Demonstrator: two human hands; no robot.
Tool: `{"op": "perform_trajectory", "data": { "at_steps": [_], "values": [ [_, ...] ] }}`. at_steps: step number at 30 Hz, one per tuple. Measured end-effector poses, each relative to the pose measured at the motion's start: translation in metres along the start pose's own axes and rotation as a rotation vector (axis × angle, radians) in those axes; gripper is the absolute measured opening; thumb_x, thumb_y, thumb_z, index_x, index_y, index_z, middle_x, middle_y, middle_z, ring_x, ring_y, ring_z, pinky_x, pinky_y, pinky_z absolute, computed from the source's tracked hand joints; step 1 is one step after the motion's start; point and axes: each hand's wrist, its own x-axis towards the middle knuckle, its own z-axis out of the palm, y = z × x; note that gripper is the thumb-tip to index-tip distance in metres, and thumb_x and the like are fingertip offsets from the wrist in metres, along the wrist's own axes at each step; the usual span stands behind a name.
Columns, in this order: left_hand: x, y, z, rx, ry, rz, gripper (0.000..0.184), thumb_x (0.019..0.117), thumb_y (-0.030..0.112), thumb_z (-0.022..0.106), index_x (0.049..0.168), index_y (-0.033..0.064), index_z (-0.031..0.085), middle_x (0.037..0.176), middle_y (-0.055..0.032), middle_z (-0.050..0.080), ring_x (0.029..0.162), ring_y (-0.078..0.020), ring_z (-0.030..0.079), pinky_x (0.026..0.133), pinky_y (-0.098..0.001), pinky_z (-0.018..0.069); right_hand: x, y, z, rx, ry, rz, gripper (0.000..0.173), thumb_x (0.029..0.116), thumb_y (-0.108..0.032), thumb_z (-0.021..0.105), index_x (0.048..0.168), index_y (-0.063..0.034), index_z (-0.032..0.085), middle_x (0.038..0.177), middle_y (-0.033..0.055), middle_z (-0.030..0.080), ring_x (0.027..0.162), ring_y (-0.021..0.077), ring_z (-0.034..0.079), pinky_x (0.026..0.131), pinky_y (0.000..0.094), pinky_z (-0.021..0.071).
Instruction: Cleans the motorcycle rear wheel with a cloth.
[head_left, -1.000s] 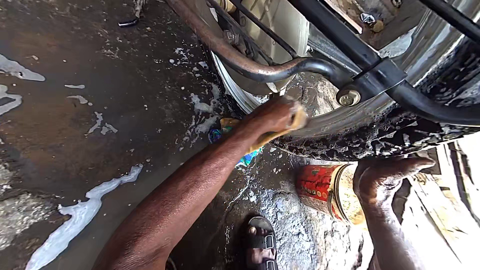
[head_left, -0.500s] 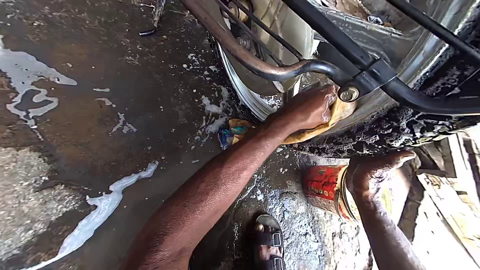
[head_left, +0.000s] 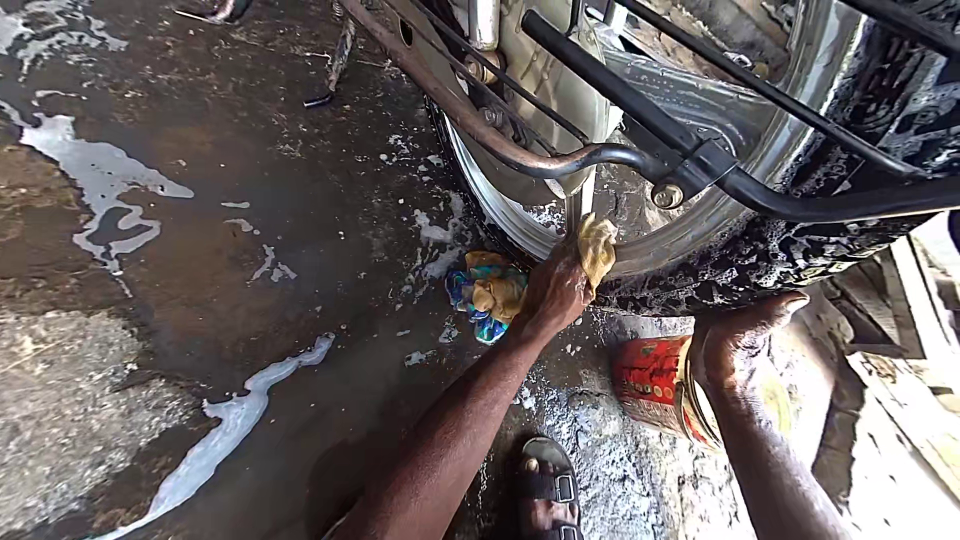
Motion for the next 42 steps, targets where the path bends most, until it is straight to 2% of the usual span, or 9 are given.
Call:
{"op": "perform_trajectory", "data": {
  "at_steps": [6, 10, 14, 18, 21, 26, 32, 35, 42],
  "values": [
    [0.069, 0.013, -0.037, 0.307, -0.219, -0.146, 0.047, 0.1011, 0.03, 0.056, 0.14, 0.0031, 0.059, 0.13, -0.0228, 0.066, 0.119, -0.0402, 0.064, 0.098, -0.0599, 0.0475, 0.0, -0.003, -0.004, 0.034, -0.023, 0.051, 0.079, 0.0949, -0.079, 0.017, 0.149, -0.0239, 0.035, 0.14, -0.0056, 0.055, 0.134, 0.0123, 0.05, 0.113, 0.0446, 0.0426],
    [0.062, 0.007, -0.007, 0.203, 0.134, -0.036, 0.054, 0.0939, 0.029, 0.067, 0.14, 0.0016, 0.058, 0.124, -0.0207, 0.069, 0.117, -0.0363, 0.066, 0.102, -0.0532, 0.0496, -0.001, -0.004, -0.004, 0.031, -0.021, 0.046, 0.076, 0.0965, -0.077, 0.017, 0.148, -0.0234, 0.035, 0.14, -0.0058, 0.054, 0.135, 0.0119, 0.049, 0.114, 0.044, 0.042],
    [-0.007, -0.003, 0.033, -0.095, 0.326, 0.051, 0.052, 0.0965, 0.032, 0.057, 0.14, 0.0031, 0.059, 0.142, -0.0196, 0.06, 0.138, -0.0372, 0.051, 0.12, -0.0643, 0.0233, 0.001, -0.004, -0.01, 0.037, -0.078, 0.058, 0.079, 0.094, -0.08, 0.019, 0.148, -0.0243, 0.034, 0.139, -0.0062, 0.055, 0.133, 0.0121, 0.051, 0.112, 0.0447, 0.0441],
    [-0.061, 0.022, 0.053, -0.414, 0.656, -0.257, 0.052, 0.0969, 0.024, 0.055, 0.135, -0.0116, 0.052, 0.133, -0.0252, 0.059, 0.132, -0.0269, 0.054, 0.121, -0.0414, 0.0324, -0.001, -0.008, -0.008, 0.068, -0.089, 0.073, 0.075, 0.0971, -0.076, 0.014, 0.149, -0.0241, 0.034, 0.14, -0.0051, 0.054, 0.135, 0.0132, 0.05, 0.113, 0.046, 0.0433],
    [-0.032, 0.026, 0.043, -0.282, 0.518, -0.359, 0.041, 0.0954, 0.015, 0.061, 0.123, -0.0154, 0.062, 0.128, -0.0352, 0.062, 0.129, -0.0454, 0.055, 0.117, -0.0527, 0.0353, -0.001, -0.01, -0.005, 0.077, -0.071, 0.072, 0.074, 0.0984, -0.073, 0.012, 0.149, -0.024, 0.033, 0.14, -0.0057, 0.054, 0.135, 0.0125, 0.05, 0.113, 0.0452, 0.0429],
    [0.071, 0.037, 0.004, -0.356, 0.463, -0.347, 0.033, 0.0976, 0.018, 0.064, 0.119, -0.0069, 0.067, 0.12, -0.0263, 0.068, 0.123, -0.0353, 0.061, 0.112, -0.0474, 0.0414, 0.002, -0.008, -0.007, 0.059, -0.053, 0.052, 0.075, 0.0962, -0.077, 0.017, 0.147, -0.0235, 0.035, 0.138, -0.0069, 0.055, 0.134, 0.0116, 0.051, 0.113, 0.0431, 0.0433],
    [0.027, 0.03, 0.055, -0.214, 0.36, -0.395, 0.044, 0.0993, 0.025, 0.054, 0.128, -0.0068, 0.064, 0.133, -0.0315, 0.061, 0.134, -0.0468, 0.051, 0.118, -0.0628, 0.0275, -0.002, -0.008, -0.008, 0.032, -0.064, 0.046, 0.075, 0.0996, -0.071, 0.012, 0.153, -0.02, 0.025, 0.148, -0.0061, 0.047, 0.141, 0.0107, 0.042, 0.119, 0.0417, 0.0349],
    [0.06, 0.029, 0.018, -0.188, 0.294, -0.352, 0.04, 0.1008, 0.026, 0.057, 0.125, -0.0041, 0.067, 0.128, -0.0266, 0.066, 0.128, -0.0403, 0.058, 0.113, -0.0564, 0.0383, 0.0, -0.01, -0.011, 0.059, -0.098, 0.076, 0.077, 0.0983, -0.074, 0.018, 0.152, -0.0195, 0.028, 0.145, -0.0049, 0.05, 0.139, 0.0128, 0.046, 0.117, 0.0442, 0.039],
    [0.022, 0.023, 0.04, -0.135, 0.174, -0.357, 0.049, 0.0996, 0.031, 0.057, 0.133, -0.0033, 0.063, 0.137, -0.0282, 0.06, 0.137, -0.0438, 0.049, 0.12, -0.0631, 0.0253, 0.01, -0.023, -0.014, 0.06, -0.075, 0.122, 0.079, 0.0958, -0.077, 0.021, 0.153, -0.023, 0.027, 0.146, -0.0072, 0.05, 0.137, 0.0112, 0.047, 0.114, 0.0423, 0.041]
  ]
}}
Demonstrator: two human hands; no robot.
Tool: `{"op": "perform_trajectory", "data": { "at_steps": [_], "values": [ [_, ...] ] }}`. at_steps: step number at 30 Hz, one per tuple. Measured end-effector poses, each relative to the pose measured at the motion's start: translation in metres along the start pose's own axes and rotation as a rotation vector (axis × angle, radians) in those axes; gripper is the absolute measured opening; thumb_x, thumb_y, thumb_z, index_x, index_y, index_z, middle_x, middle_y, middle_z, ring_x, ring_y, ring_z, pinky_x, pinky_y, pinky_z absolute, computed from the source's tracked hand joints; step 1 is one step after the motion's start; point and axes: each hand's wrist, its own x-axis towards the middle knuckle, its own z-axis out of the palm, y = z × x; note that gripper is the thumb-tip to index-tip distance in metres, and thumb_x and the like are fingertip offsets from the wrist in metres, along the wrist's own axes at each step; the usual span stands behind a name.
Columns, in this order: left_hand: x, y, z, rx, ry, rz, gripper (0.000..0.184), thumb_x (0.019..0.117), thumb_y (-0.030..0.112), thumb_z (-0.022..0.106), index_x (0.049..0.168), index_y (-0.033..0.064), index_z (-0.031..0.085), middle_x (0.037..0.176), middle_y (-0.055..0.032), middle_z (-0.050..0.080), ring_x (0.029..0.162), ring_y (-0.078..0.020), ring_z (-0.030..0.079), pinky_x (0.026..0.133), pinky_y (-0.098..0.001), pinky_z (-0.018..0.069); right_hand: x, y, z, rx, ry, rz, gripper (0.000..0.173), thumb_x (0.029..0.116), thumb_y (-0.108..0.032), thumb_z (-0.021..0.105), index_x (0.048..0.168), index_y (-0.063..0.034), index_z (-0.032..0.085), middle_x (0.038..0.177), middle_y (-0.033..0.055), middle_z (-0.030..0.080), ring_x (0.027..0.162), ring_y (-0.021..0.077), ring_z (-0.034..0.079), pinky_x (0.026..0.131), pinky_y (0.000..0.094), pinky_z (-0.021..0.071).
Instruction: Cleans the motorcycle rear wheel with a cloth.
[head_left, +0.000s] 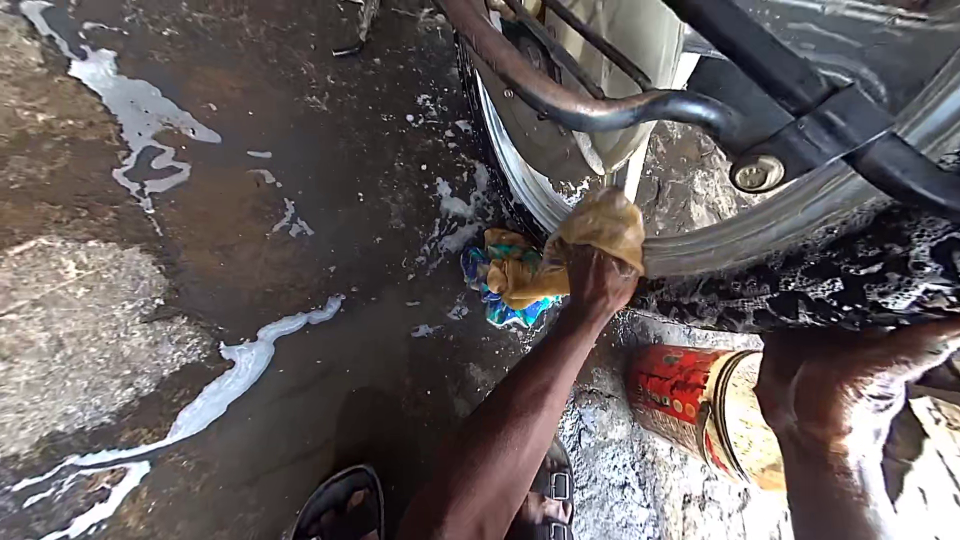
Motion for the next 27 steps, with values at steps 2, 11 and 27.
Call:
{"op": "perform_trajectory", "data": {
  "at_steps": [2, 11, 27],
  "values": [
    [0.028, 0.008, -0.01, -0.005, 0.063, 0.084, 0.045, 0.0981, 0.028, 0.059, 0.13, -0.0043, 0.065, 0.133, -0.0286, 0.063, 0.134, -0.0439, 0.052, 0.118, -0.0619, 0.0281, 0.003, 0.004, -0.01, -0.005, 0.0, 0.013, 0.077, 0.0976, -0.075, 0.02, 0.154, -0.0223, 0.025, 0.146, -0.005, 0.049, 0.137, 0.013, 0.047, 0.113, 0.0429, 0.0427],
    [0.037, 0.002, -0.012, 0.065, 0.104, 0.116, 0.044, 0.0976, 0.028, 0.059, 0.127, -0.0049, 0.067, 0.127, -0.0277, 0.067, 0.13, -0.0432, 0.057, 0.118, -0.0612, 0.0289, 0.009, 0.025, -0.029, -0.136, 0.129, -0.138, 0.076, 0.1026, -0.066, 0.02, 0.153, -0.0094, 0.024, 0.148, -0.0006, 0.047, 0.139, 0.0106, 0.043, 0.118, 0.037, 0.0357],
    [-0.023, -0.024, 0.022, -0.029, 0.242, 0.174, 0.048, 0.09, 0.028, 0.064, 0.123, -0.0058, 0.067, 0.127, -0.0291, 0.065, 0.128, -0.0466, 0.056, 0.114, -0.0638, 0.0338, -0.031, 0.005, 0.018, -0.229, 0.113, 0.021, 0.069, 0.1064, -0.055, 0.027, 0.144, 0.0024, 0.023, 0.129, -0.0042, 0.052, 0.125, -0.0073, 0.048, 0.106, 0.0187, 0.042]
  ]
}}
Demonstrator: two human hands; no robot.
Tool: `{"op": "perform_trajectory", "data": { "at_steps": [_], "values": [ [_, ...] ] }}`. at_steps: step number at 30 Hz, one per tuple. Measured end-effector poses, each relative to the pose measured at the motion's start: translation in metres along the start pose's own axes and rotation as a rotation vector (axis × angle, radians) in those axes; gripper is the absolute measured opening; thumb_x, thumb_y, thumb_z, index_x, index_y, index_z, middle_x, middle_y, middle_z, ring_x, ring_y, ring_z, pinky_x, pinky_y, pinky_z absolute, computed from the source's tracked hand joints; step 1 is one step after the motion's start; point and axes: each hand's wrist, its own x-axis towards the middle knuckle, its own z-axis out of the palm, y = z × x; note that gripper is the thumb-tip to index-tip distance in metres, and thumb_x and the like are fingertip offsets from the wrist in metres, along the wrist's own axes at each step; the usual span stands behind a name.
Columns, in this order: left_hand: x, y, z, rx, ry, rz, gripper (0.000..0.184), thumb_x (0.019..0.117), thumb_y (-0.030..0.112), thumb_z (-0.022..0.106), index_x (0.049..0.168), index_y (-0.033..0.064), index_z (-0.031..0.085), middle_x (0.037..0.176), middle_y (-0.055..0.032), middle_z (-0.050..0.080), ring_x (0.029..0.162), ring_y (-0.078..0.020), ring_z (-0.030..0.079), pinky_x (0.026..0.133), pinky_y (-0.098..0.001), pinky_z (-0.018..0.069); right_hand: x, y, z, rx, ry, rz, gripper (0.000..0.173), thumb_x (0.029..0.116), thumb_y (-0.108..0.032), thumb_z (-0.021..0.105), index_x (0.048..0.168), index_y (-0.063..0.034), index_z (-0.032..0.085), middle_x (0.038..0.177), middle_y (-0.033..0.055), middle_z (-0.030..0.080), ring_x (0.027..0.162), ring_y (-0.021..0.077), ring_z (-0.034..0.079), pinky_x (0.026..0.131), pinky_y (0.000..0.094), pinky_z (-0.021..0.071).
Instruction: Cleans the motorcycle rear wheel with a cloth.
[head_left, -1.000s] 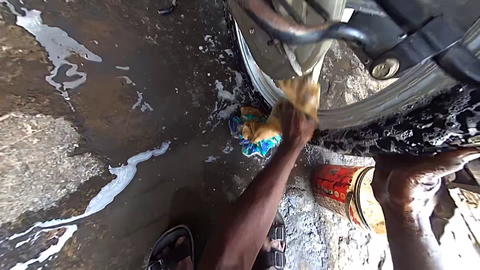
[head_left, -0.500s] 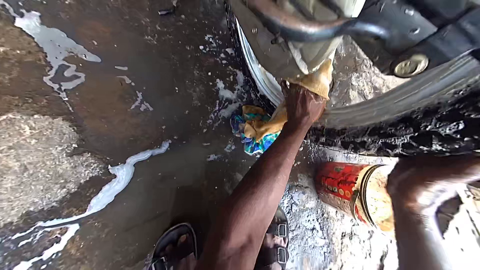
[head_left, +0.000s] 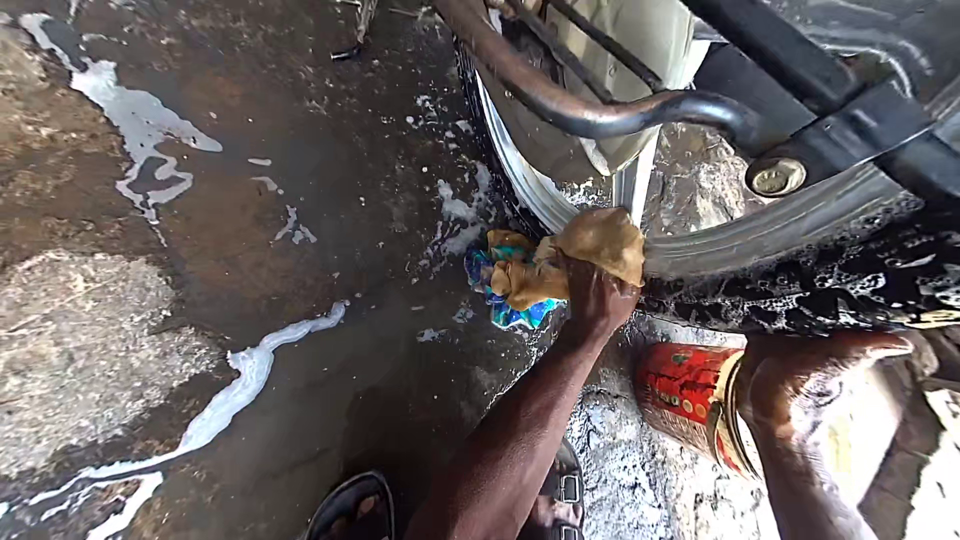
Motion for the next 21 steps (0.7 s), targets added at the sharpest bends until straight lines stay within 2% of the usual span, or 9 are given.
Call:
{"op": "perform_trajectory", "data": {
  "at_steps": [2, 3, 5, 8, 10, 13, 17, 19, 21],
  "values": [
    [0.035, 0.018, -0.01, 0.014, 0.06, 0.027, 0.043, 0.088, 0.028, 0.069, 0.118, -0.0034, 0.07, 0.122, -0.0278, 0.068, 0.123, -0.0453, 0.06, 0.11, -0.0619, 0.0396, 0.005, 0.01, -0.007, 0.035, 0.004, -0.051, 0.071, 0.1038, -0.064, 0.022, 0.149, -0.0091, 0.023, 0.135, -0.0074, 0.052, 0.13, -0.0002, 0.049, 0.111, 0.0285, 0.0421],
    [0.052, 0.027, -0.013, 0.024, 0.082, 0.029, 0.039, 0.0888, 0.026, 0.068, 0.115, -0.0022, 0.072, 0.118, -0.0265, 0.07, 0.12, -0.0441, 0.062, 0.109, -0.0604, 0.0406, 0.009, 0.015, -0.014, 0.065, -0.028, -0.088, 0.074, 0.1022, -0.067, 0.022, 0.153, -0.014, 0.023, 0.144, -0.0065, 0.05, 0.136, 0.0058, 0.047, 0.116, 0.0365, 0.0398],
    [0.07, 0.035, -0.013, 0.035, 0.13, 0.052, 0.035, 0.0893, 0.026, 0.065, 0.111, -0.0002, 0.074, 0.113, -0.0236, 0.072, 0.117, -0.0411, 0.064, 0.109, -0.0567, 0.0413, 0.022, 0.014, -0.02, 0.065, -0.059, -0.151, 0.078, 0.0995, -0.072, 0.022, 0.155, -0.0174, 0.022, 0.15, -0.0055, 0.046, 0.141, 0.01, 0.042, 0.119, 0.0414, 0.0358],
    [0.038, 0.014, -0.007, -0.005, 0.081, 0.097, 0.048, 0.0909, 0.034, 0.065, 0.124, -0.0012, 0.069, 0.128, -0.0265, 0.066, 0.13, -0.044, 0.055, 0.117, -0.0599, 0.0328, 0.037, 0.004, -0.023, 0.063, -0.034, -0.218, 0.078, 0.102, -0.067, 0.023, 0.154, -0.0099, 0.021, 0.151, 0.0004, 0.044, 0.144, 0.0121, 0.039, 0.122, 0.0397, 0.0324],
    [0.01, 0.002, -0.009, 0.023, 0.008, 0.114, 0.052, 0.0926, 0.04, 0.062, 0.127, 0.0004, 0.068, 0.133, -0.0265, 0.064, 0.134, -0.0457, 0.052, 0.118, -0.0626, 0.0295, 0.045, -0.007, -0.02, 0.073, 0.005, -0.221, 0.076, 0.1022, -0.067, 0.025, 0.152, -0.0089, 0.027, 0.148, 0.0021, 0.048, 0.141, 0.0131, 0.043, 0.12, 0.0393, 0.0349],
    [-0.007, -0.009, -0.015, 0.042, -0.008, 0.146, 0.051, 0.0916, 0.04, 0.061, 0.12, -0.0005, 0.071, 0.128, -0.0271, 0.066, 0.13, -0.0468, 0.056, 0.117, -0.063, 0.0311, 0.052, -0.017, -0.017, 0.052, 0.041, -0.214, 0.075, 0.102, -0.067, 0.024, 0.15, -0.0098, 0.031, 0.144, 0.0005, 0.051, 0.138, 0.0108, 0.046, 0.118, 0.0375, 0.0369],
    [0.003, -0.013, -0.03, 0.064, -0.059, 0.165, 0.049, 0.0888, 0.04, 0.065, 0.119, 0.0012, 0.072, 0.128, -0.0254, 0.067, 0.13, -0.0448, 0.056, 0.117, -0.0614, 0.0308, 0.051, -0.026, -0.014, 0.024, 0.026, -0.226, 0.074, 0.1041, -0.064, 0.018, 0.154, -0.0094, 0.023, 0.149, -0.0005, 0.045, 0.142, 0.0076, 0.04, 0.121, 0.0353, 0.0325],
    [0.008, -0.015, -0.031, 0.089, -0.038, 0.168, 0.046, 0.0879, 0.039, 0.065, 0.115, 0.0025, 0.074, 0.125, -0.0237, 0.069, 0.128, -0.0435, 0.058, 0.116, -0.0617, 0.0321, 0.051, -0.03, -0.008, 0.037, 0.043, -0.217, 0.073, 0.104, -0.064, 0.015, 0.151, -0.0095, 0.026, 0.144, -0.0031, 0.049, 0.138, 0.0048, 0.043, 0.119, 0.0341, 0.0358],
    [0.007, -0.013, -0.03, 0.083, -0.009, 0.092, 0.041, 0.0864, 0.033, 0.067, 0.111, 0.0017, 0.075, 0.121, -0.0215, 0.071, 0.124, -0.04, 0.061, 0.115, -0.0587, 0.0349, 0.048, -0.032, -0.008, 0.025, 0.031, -0.198, 0.073, 0.1033, -0.065, 0.014, 0.15, -0.0103, 0.026, 0.141, -0.0061, 0.049, 0.136, 0.0015, 0.044, 0.117, 0.032, 0.037]
  ]
}}
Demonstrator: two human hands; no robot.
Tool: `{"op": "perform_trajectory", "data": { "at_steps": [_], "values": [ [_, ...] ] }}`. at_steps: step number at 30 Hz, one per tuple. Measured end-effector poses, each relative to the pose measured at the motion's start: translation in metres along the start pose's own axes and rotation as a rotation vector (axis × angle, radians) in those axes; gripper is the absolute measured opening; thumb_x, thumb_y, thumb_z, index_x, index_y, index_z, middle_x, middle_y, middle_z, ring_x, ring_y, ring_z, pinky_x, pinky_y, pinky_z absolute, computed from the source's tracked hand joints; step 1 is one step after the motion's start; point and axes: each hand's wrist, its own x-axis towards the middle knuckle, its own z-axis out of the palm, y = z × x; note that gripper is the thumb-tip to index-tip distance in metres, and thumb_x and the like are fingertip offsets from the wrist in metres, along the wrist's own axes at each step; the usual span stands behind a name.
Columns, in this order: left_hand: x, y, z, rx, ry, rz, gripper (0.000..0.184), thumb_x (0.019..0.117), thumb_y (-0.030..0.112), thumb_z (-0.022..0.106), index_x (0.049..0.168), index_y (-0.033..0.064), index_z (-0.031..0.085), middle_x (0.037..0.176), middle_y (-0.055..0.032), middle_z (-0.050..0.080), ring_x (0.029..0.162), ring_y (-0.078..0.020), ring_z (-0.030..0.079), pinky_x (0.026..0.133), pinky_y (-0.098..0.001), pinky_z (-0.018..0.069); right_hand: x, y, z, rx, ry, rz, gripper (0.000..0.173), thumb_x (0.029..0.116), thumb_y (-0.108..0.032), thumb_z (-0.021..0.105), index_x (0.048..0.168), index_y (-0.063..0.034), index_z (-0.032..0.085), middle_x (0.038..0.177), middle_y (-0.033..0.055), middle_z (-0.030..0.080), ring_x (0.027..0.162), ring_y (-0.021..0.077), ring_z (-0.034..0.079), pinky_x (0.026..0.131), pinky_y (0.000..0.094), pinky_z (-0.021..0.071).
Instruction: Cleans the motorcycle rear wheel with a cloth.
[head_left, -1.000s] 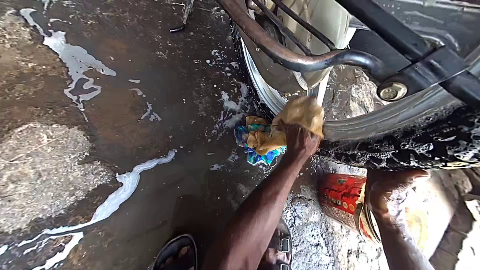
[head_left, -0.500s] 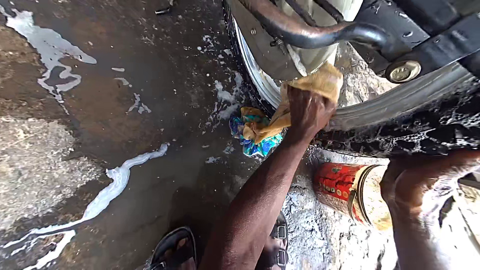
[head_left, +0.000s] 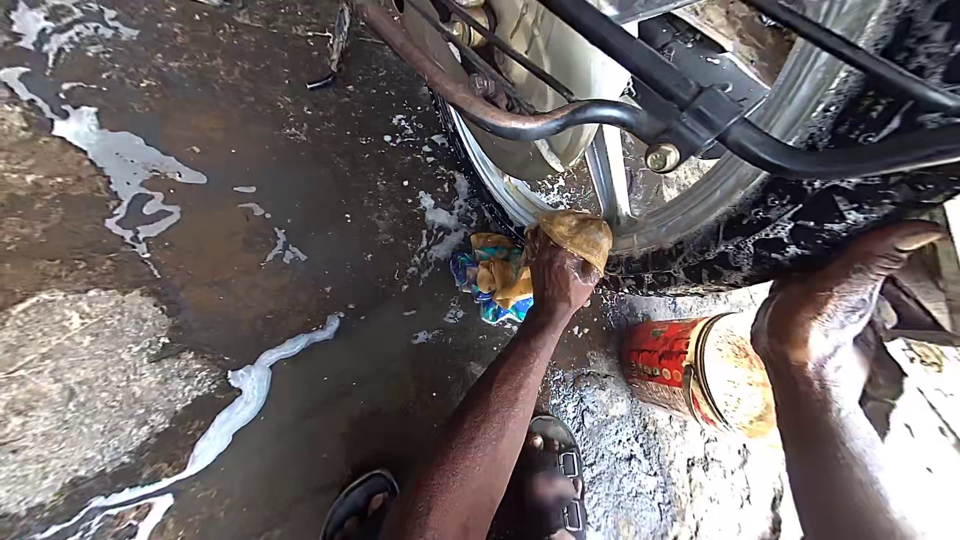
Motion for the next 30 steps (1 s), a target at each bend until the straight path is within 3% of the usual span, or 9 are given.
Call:
{"op": "perform_trajectory", "data": {
  "at_steps": [2, 5, 9, 12, 15, 18, 23, 28, 30],
  "values": [
    [-0.004, 0.002, 0.0, -0.013, 0.013, -0.103, 0.04, 0.0873, 0.029, 0.069, 0.113, -0.0005, 0.073, 0.121, -0.0237, 0.069, 0.122, -0.041, 0.061, 0.113, -0.0592, 0.0379, -0.002, -0.001, -0.004, 0.0, -0.043, 0.012, 0.076, 0.1021, -0.068, 0.016, 0.152, -0.0106, 0.025, 0.143, -0.0062, 0.049, 0.137, 0.0012, 0.043, 0.118, 0.0315, 0.0357],
    [0.01, 0.027, -0.002, -0.112, -0.041, -0.068, 0.04, 0.0902, 0.025, 0.067, 0.117, -0.0053, 0.07, 0.122, -0.0294, 0.067, 0.124, -0.0447, 0.059, 0.112, -0.0606, 0.038, -0.001, 0.002, -0.005, 0.008, -0.052, 0.011, 0.072, 0.1038, -0.064, 0.014, 0.151, -0.0113, 0.027, 0.142, -0.0066, 0.05, 0.136, 0.001, 0.044, 0.117, 0.0309, 0.0367],
    [0.066, 0.073, -0.004, -0.285, -0.042, -0.208, 0.034, 0.0956, 0.015, 0.061, 0.12, -0.0076, 0.067, 0.126, -0.0275, 0.065, 0.129, -0.0377, 0.057, 0.115, -0.0505, 0.038, 0.001, 0.0, -0.005, 0.018, -0.037, 0.018, 0.07, 0.1044, -0.063, 0.013, 0.152, -0.0127, 0.027, 0.143, -0.0071, 0.049, 0.137, 0.0014, 0.044, 0.118, 0.031, 0.0359],
    [0.027, 0.053, 0.004, -0.221, -0.107, -0.141, 0.041, 0.0953, 0.022, 0.061, 0.126, -0.0056, 0.065, 0.132, -0.029, 0.061, 0.133, -0.0418, 0.052, 0.117, -0.057, 0.0343, 0.004, -0.001, -0.001, 0.026, 0.015, -0.014, 0.067, 0.1058, -0.059, 0.013, 0.15, -0.0118, 0.028, 0.141, -0.0064, 0.05, 0.135, 0.0015, 0.045, 0.118, 0.0305, 0.0366],
    [-0.021, 0.036, -0.002, -0.182, -0.148, -0.083, 0.039, 0.0958, 0.026, 0.058, 0.121, -0.0022, 0.07, 0.126, -0.0258, 0.067, 0.128, -0.0414, 0.058, 0.114, -0.0599, 0.0355, 0.004, -0.001, 0.004, 0.031, 0.07, -0.031, 0.064, 0.1069, -0.057, 0.013, 0.149, -0.0107, 0.029, 0.139, -0.0064, 0.052, 0.134, 0.0009, 0.046, 0.117, 0.03, 0.0376],
    [-0.024, 0.033, -0.012, -0.251, -0.168, -0.013, 0.042, 0.0967, 0.028, 0.055, 0.121, -0.0037, 0.069, 0.13, -0.0295, 0.063, 0.132, -0.0456, 0.051, 0.116, -0.0629, 0.0294, 0.004, 0.0, 0.004, 0.014, 0.07, -0.034, 0.063, 0.1076, -0.054, 0.011, 0.149, -0.0096, 0.028, 0.14, -0.0062, 0.05, 0.135, 0.0004, 0.044, 0.117, 0.0294, 0.0362],
    [-0.008, 0.037, -0.014, -0.28, -0.226, 0.002, 0.039, 0.0963, 0.021, 0.054, 0.118, -0.0075, 0.07, 0.125, -0.0294, 0.066, 0.13, -0.0446, 0.054, 0.117, -0.0601, 0.0291, -0.001, 0.002, 0.002, -0.021, 0.039, -0.013, 0.068, 0.1058, -0.059, 0.011, 0.151, -0.0097, 0.026, 0.141, -0.0065, 0.049, 0.136, 0.0001, 0.044, 0.118, 0.0291, 0.036],
    [0.016, 0.031, -0.027, 0.254, -0.151, 0.193, 0.05, 0.0932, 0.041, 0.055, 0.127, 0.0071, 0.069, 0.137, -0.0226, 0.062, 0.132, -0.0429, 0.052, 0.106, -0.0614, 0.0346, -0.006, 0.011, 0.004, -0.021, 0.036, -0.029, 0.081, 0.1023, -0.067, 0.016, 0.152, -0.0038, 0.026, 0.144, 0.0, 0.049, 0.137, 0.0034, 0.045, 0.118, 0.0323, 0.0368],
    [0.015, 0.03, -0.03, 0.334, -0.064, 0.173, 0.048, 0.0882, 0.035, 0.063, 0.125, 0.0051, 0.069, 0.136, -0.0228, 0.062, 0.128, -0.0422, 0.054, 0.101, -0.0585, 0.0389, -0.011, 0.016, -0.001, -0.043, -0.007, -0.025, 0.076, 0.104, -0.063, 0.011, 0.153, -0.0068, 0.023, 0.144, -0.0025, 0.048, 0.138, 0.002, 0.043, 0.119, 0.0327, 0.0357]
  ]
}}
